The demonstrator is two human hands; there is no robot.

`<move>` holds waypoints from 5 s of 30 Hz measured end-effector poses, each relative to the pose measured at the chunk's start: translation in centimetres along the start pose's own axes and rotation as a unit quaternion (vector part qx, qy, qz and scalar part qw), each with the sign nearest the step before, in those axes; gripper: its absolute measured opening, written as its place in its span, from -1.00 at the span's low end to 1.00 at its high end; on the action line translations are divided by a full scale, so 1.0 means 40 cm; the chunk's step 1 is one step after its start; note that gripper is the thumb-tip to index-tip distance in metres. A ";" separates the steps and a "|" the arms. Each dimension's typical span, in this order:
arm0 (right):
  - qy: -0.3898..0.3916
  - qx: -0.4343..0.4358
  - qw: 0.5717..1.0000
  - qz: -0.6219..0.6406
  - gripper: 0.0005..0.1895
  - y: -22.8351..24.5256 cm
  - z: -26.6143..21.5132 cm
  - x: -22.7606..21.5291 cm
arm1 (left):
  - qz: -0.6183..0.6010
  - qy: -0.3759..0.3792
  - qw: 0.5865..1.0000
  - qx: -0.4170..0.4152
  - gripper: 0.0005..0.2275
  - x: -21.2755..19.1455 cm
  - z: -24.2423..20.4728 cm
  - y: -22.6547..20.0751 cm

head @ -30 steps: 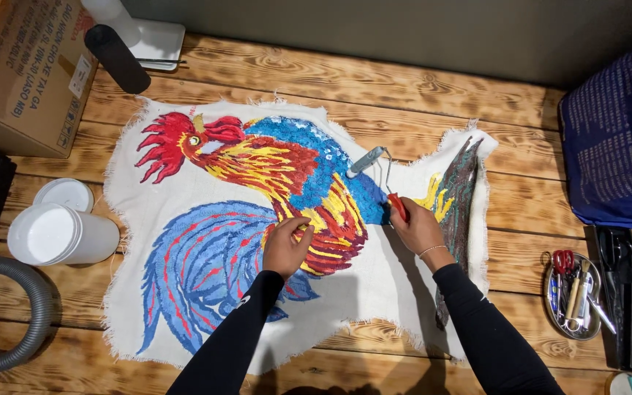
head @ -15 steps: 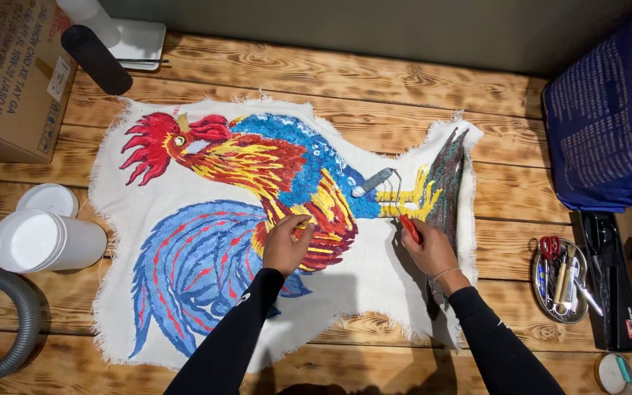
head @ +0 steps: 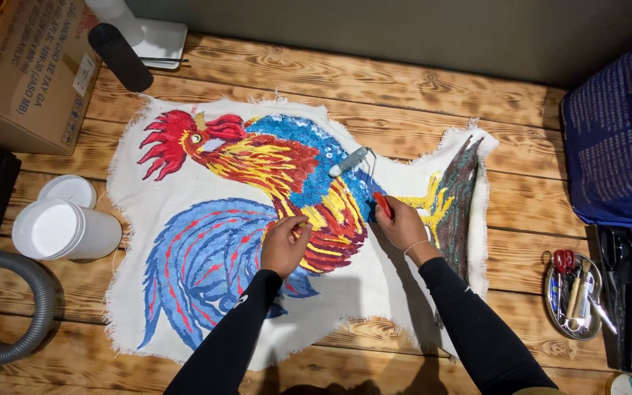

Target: Applying white adhesive or glue to the back of a tufted rug with a rooster design using a small roller.

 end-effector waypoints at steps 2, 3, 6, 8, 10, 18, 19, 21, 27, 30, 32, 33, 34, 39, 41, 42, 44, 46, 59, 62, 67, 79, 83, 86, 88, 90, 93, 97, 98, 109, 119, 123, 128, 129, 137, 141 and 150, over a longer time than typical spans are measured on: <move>-0.002 -0.006 1.000 -0.003 -0.67 -0.014 0.030 0.033 | -0.006 0.000 1.000 0.005 -0.72 -0.007 -0.004 0.009; -0.006 -0.008 1.000 -0.008 -0.67 -0.023 0.042 0.044 | -0.013 0.003 1.000 0.011 -0.72 -0.006 -0.006 0.010; -0.043 -0.041 0.998 0.009 -0.68 -0.021 0.061 0.068 | -0.003 -0.007 1.000 0.018 -0.72 -0.011 -0.004 0.009; -0.040 -0.030 0.999 0.001 -0.68 -0.022 0.061 0.070 | -0.011 -0.005 1.000 0.015 -0.72 -0.009 -0.008 0.010; -0.038 -0.019 0.999 -0.008 -0.68 -0.017 0.050 0.063 | -0.020 -0.003 1.000 0.014 -0.72 -0.006 -0.006 0.010; -0.038 -0.042 0.998 -0.034 -0.66 -0.002 0.024 0.072 | -0.026 -0.013 1.000 0.009 -0.71 0.010 -0.003 0.023; -0.038 -0.043 0.998 -0.034 -0.66 0.003 0.033 0.075 | -0.026 -0.015 1.000 0.009 -0.71 0.011 -0.003 0.019; -0.012 0.006 1.000 -0.002 -0.64 0.013 0.053 0.083 | -0.018 0.002 1.000 -0.015 -0.71 0.010 0.001 0.012; -0.036 -0.031 0.999 -0.004 -0.64 0.004 0.099 0.134 | -0.017 -0.016 1.000 0.001 -0.73 -0.012 -0.004 0.015; -0.024 -0.002 1.000 0.006 -0.63 0.054 0.084 0.135 | -0.022 -0.002 0.999 -0.043 -0.72 -0.029 -0.008 0.005; -0.028 0.003 0.999 0.015 -0.63 0.017 0.068 0.170 | -0.033 -0.007 0.999 -0.026 -0.72 -0.016 -0.015 0.022; -0.033 0.007 0.999 0.026 -0.63 0.001 0.066 0.188 | -0.042 -0.013 0.999 -0.008 -0.73 -0.012 -0.014 0.030; -0.033 0.007 0.999 0.026 -0.63 0.012 0.048 0.191 | -0.042 -0.013 0.999 -0.007 -0.73 -0.011 -0.011 0.027; -0.073 0.066 0.989 0.111 -0.63 0.061 0.012 0.223 | -0.037 0.020 0.997 -0.060 -0.71 -0.026 -0.014 0.008; -0.087 0.040 0.989 0.115 -0.64 0.037 0.026 0.258 | -0.043 0.007 0.998 -0.039 -0.71 -0.016 -0.013 0.021; -0.102 0.014 0.988 0.118 -0.64 0.026 0.035 0.275 | -0.049 -0.006 0.999 -0.017 -0.71 -0.011 -0.011 0.027; -0.099 0.040 0.987 0.119 -0.64 0.008 0.020 0.296 | -0.042 -0.033 0.998 0.015 -0.73 -0.013 -0.008 0.031; -0.096 0.064 0.985 0.126 -0.63 0.025 0.005 0.313 | -0.030 -0.062 0.996 0.048 -0.75 -0.038 -0.001 0.026; -0.070 0.066 0.977 0.189 -0.61 0.157 0.104 0.333 | -0.074 -0.014 0.997 -0.028 -0.73 -0.059 -0.002 0.029; -0.033 0.050 0.985 0.162 -0.61 0.105 0.130 0.370 | -0.066 -0.018 0.997 -0.046 -0.72 -0.063 -0.004 0.038; -0.028 0.030 0.992 0.123 -0.60 0.109 0.141 0.387 | -0.057 -0.048 0.997 -0.009 -0.73 -0.052 0.001 0.087; 0.024 0.000 0.995 0.098 -0.67 0.082 0.216 0.362 | -0.070 -0.085 0.994 -0.015 -0.75 -0.073 0.005 0.131; 0.011 -0.015 0.997 0.073 -0.59 0.073 0.221 0.302 | -0.088 -0.079 0.991 -0.061 -0.77 -0.077 0.004 0.122; 0.066 0.033 0.994 0.080 -0.56 0.154 0.254 0.210 | -0.101 -0.082 0.990 -0.057 -0.78 -0.065 0.003 0.136; 0.114 0.088 0.986 0.083 -0.55 0.193 0.299 0.172 | -0.100 -0.103 0.989 -0.020 -0.79 -0.066 0.005 0.144; 0.152 0.068 0.984 0.068 -0.55 0.204 0.359 0.159 | -0.115 -0.085 0.986 -0.083 -0.78 -0.073 0.008 0.145; 0.201 0.035 0.977 0.056 -0.58 0.184 0.452 0.182 | -0.115 -0.101 0.987 -0.054 -0.79 -0.068 0.013 0.163; 0.216 0.053 0.974 -0.050 -0.58 0.308 0.452 0.103 | -0.094 -0.085 0.988 -0.087 -0.77 -0.090 0.013 0.143; 0.211 0.052 0.975 -0.050 -0.59 0.344 0.437 0.078 | -0.090 -0.095 0.988 -0.088 -0.78 -0.090 0.011 0.143; 0.188 -0.296 0.885 -0.305 -0.59 0.349 0.371 0.050 | -0.087 -0.128 0.986 -0.064 -0.80 -0.068 0.019 0.163; 0.255 -0.266 0.861 -0.350 -0.54 0.263 0.442 0.044 | -0.078 -0.136 0.985 -0.077 -0.81 -0.084 0.022 0.154; 0.272 -0.303 0.869 -0.280 -0.52 0.265 0.461 0.107 | -0.113 -0.154 0.980 -0.057 -0.82 -0.028 0.032 0.174; 0.321 -0.267 0.865 -0.278 -0.56 0.252 0.496 0.091 | -0.121 -0.143 0.981 -0.056 -0.82 -0.076 0.042 0.125; 0.344 -0.250 0.861 -0.279 -0.59 0.241 0.509 0.078 | -0.137 -0.129 0.978 -0.087 -0.81 -0.094 0.046 0.117; 0.349 -0.202 0.889 -0.216 -0.60 0.262 0.490 0.149 | -0.069 -0.167 0.982 -0.052 -0.80 -0.144 0.093 0.187; 0.384 -0.141 0.872 -0.269 -0.49 0.199 0.538 0.052 | 0.027 -0.172 0.982 -0.074 -0.77 -0.249 0.126 0.233; 0.376 -0.197 0.867 -0.261 -0.56 0.288 0.539 0.157 | 0.258 -0.210 0.943 -0.032 -0.75 -0.244 0.210 0.324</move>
Point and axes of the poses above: each hand's wrist, its own z-axis towards the middle knuckle, its own x-axis out of the palm, y = z × x, the point moved 1 cm from there along z, towards the middle knuckle, and after that the axes turned 9 degrees about z, right-handed, at the moved point
